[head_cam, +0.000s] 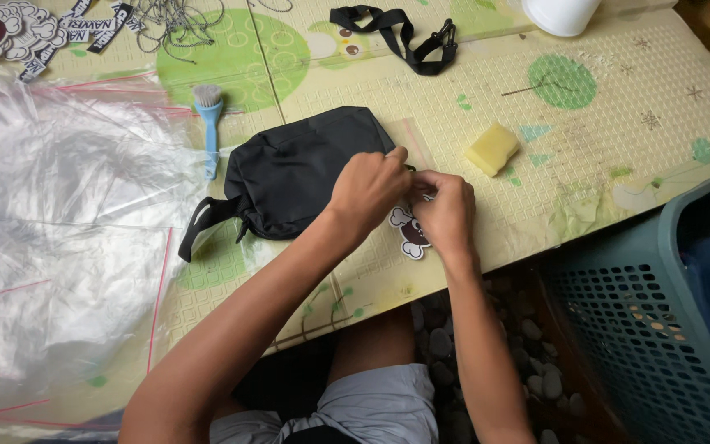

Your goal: The person cleans a black shoulder bag with a brush and a sponge, then wipes a plastic bag on the table. They then attach a small skull-and-crossbones sticker to the bag using a metal ring.

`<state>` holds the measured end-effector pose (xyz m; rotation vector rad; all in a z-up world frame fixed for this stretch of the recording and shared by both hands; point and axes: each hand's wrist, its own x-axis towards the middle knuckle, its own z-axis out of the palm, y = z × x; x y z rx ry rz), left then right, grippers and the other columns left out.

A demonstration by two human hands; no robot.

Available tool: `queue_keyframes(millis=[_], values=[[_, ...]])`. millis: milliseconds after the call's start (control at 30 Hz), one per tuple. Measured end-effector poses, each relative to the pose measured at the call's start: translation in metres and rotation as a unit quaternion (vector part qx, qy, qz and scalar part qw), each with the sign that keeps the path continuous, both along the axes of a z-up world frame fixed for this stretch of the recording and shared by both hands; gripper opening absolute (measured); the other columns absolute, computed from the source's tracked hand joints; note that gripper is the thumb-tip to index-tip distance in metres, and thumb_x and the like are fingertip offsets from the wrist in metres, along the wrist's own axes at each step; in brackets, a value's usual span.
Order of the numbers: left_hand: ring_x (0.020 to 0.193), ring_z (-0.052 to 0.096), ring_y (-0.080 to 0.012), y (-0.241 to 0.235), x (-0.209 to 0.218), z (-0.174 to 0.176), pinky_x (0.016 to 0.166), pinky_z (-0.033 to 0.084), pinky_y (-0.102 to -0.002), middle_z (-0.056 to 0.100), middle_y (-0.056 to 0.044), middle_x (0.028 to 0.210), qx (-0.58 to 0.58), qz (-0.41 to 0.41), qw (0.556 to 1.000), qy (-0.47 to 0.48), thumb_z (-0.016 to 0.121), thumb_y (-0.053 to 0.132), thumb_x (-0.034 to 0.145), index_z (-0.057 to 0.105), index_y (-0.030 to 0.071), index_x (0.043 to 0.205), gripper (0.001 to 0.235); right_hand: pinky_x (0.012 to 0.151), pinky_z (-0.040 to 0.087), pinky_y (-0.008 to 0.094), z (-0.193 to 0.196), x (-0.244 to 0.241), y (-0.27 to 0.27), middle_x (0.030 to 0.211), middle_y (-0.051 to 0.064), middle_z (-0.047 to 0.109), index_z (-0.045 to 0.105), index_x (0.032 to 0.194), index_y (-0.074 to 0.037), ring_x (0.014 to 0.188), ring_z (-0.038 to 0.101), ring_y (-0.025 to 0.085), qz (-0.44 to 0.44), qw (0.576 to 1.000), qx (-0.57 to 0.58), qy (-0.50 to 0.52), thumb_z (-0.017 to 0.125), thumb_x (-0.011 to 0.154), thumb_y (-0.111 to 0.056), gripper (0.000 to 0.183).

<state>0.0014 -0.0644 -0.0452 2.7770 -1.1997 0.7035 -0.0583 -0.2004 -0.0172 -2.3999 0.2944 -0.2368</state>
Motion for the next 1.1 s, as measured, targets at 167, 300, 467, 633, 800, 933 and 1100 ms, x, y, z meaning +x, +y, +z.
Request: queue_keyframes(millis=[167,300,467,633,800,933,1100], values=[[0.051,0.066,-0.023,-0.016,0.0,-0.016,0.044,0.05,-0.031,0.057,-0.009,0.081,-0.007,0.029,1.0,-0.001,0.078,-0.003,0.073,0.067,0.008,0.07,0.015,0.086,0.056,0.053,-0.001,0.003,0.0,0.08,-0.002,0.076,0.081,0.092,-0.03,0.095,0.073,0.033,-0.001,0.999,-0.03,0.021,0.068,0.088,-0.02,0.017],[0.054,0.066,-0.0207,-0.017,-0.003,-0.005,0.045,0.055,-0.029,0.058,-0.01,0.085,0.039,0.066,0.997,-0.017,0.075,-0.004,0.072,0.071,0.006,0.074,0.011,0.087,0.056,0.051,0.01,-0.003,0.002,0.078,-0.004,0.076,0.08,0.091,-0.029,0.094,0.074,0.031,0.011,1.0,-0.018,0.023,0.067,0.088,-0.018,0.018],[0.063,0.068,-0.017,-0.023,0.009,-0.018,0.05,0.06,-0.028,0.057,-0.008,0.096,0.094,0.107,0.99,-0.004,0.075,-0.002,0.076,0.073,0.004,0.087,0.013,0.092,0.054,0.053,0.02,-0.008,0.004,0.086,-0.003,0.078,0.079,0.096,-0.029,0.1,0.072,0.032,0.042,0.998,-0.011,0.039,0.063,0.091,-0.017,0.021],[0.066,0.073,-0.0316,-0.002,0.015,0.005,0.053,0.064,-0.04,0.056,-0.016,0.106,0.003,0.055,0.984,0.168,0.069,-0.006,0.08,0.073,-0.006,0.092,0.013,0.093,0.053,0.053,0.02,-0.01,0.002,0.091,0.0,0.078,0.078,0.102,-0.027,0.103,0.072,0.031,0.058,0.998,0.005,0.039,0.064,0.093,-0.019,0.019],[0.067,0.074,-0.0319,0.004,0.016,0.004,0.051,0.063,-0.036,0.06,-0.014,0.096,-0.021,0.028,0.984,0.176,0.076,0.002,0.081,0.075,-0.002,0.093,0.013,0.092,0.054,0.048,0.018,-0.01,0.002,0.093,-0.002,0.078,0.078,0.103,-0.026,0.102,0.073,0.027,0.07,0.997,0.007,0.031,0.062,0.093,-0.017,0.021],[0.069,0.075,-0.0356,-0.001,0.011,0.0,0.053,0.063,-0.038,0.061,-0.016,0.097,-0.009,0.046,0.983,0.176,0.08,-0.006,0.075,0.074,-0.002,0.091,0.017,0.094,0.054,0.048,0.022,-0.012,0.004,0.093,-0.001,0.078,0.078,0.103,-0.027,0.103,0.073,0.027,0.068,0.997,0.003,0.037,0.063,0.092,-0.019,0.02],[0.075,0.075,-0.0384,-0.004,0.024,-0.001,0.059,0.064,-0.044,0.063,-0.019,0.103,0.0,0.052,0.972,0.231,0.08,-0.005,0.076,0.073,-0.005,0.094,0.02,0.093,0.054,0.049,0.023,-0.013,0.007,0.094,0.002,0.078,0.078,0.105,-0.024,0.103,0.072,0.03,0.078,0.996,-0.012,0.04,0.064,0.09,-0.018,0.021]])
